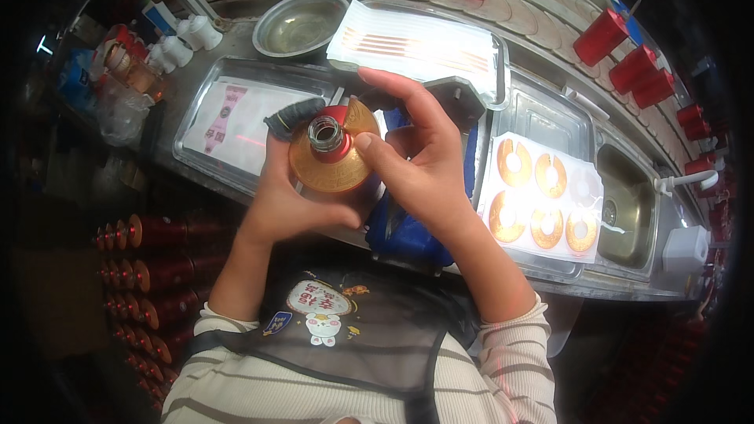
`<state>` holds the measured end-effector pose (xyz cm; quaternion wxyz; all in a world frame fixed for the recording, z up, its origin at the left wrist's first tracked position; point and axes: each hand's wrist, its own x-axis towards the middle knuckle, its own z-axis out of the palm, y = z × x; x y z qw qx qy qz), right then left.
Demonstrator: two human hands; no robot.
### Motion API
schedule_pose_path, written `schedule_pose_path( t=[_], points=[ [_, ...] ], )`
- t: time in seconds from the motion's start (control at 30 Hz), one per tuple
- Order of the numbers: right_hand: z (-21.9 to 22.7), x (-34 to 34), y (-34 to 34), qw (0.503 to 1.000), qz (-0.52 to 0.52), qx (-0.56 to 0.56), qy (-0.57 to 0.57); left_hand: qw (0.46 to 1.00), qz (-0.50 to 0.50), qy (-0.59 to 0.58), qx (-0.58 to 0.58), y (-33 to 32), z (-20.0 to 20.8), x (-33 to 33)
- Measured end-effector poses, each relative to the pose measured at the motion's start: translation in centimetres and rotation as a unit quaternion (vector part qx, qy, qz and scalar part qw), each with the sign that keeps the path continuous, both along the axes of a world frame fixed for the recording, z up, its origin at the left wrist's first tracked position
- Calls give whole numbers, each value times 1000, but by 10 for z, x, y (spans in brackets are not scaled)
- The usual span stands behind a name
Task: The person applies gold circular labels to the necks of red cylindrical containers and then affixes a rectangular paper label to the body of each container. The person handles the containers one at a time, rotating them to position the labels, and places finished containers on a nearby tray.
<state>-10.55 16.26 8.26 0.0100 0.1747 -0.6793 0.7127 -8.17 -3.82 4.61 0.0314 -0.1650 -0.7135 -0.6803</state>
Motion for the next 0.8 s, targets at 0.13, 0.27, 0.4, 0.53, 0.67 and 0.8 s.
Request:
schedule_pose_path(
  t=[0.13,0.27,0.4,0.53,0.67,0.8],
  points=[
    [0,5,-1,999,-23,17,20,998,11,4,-65,2,-4,-1],
    [5,12,-5,999,-46,-6,16,994,-38,-42,95,-4,5,-3],
    [3,14,-10,998,-62,-18,26,997,17,-7,-72,-4,0,-1],
    [-1,13,-6,996,-50,-62,-48,980,-156,-26,119,-17,0,-19],
    [-1,18,-8,998,-37,-33,-32,961,-83,-138,227,-4,16,-6],
    [2,17,-15,998,-49,20,-17,964,-53,-151,214,2,20,-2]
  ],
)
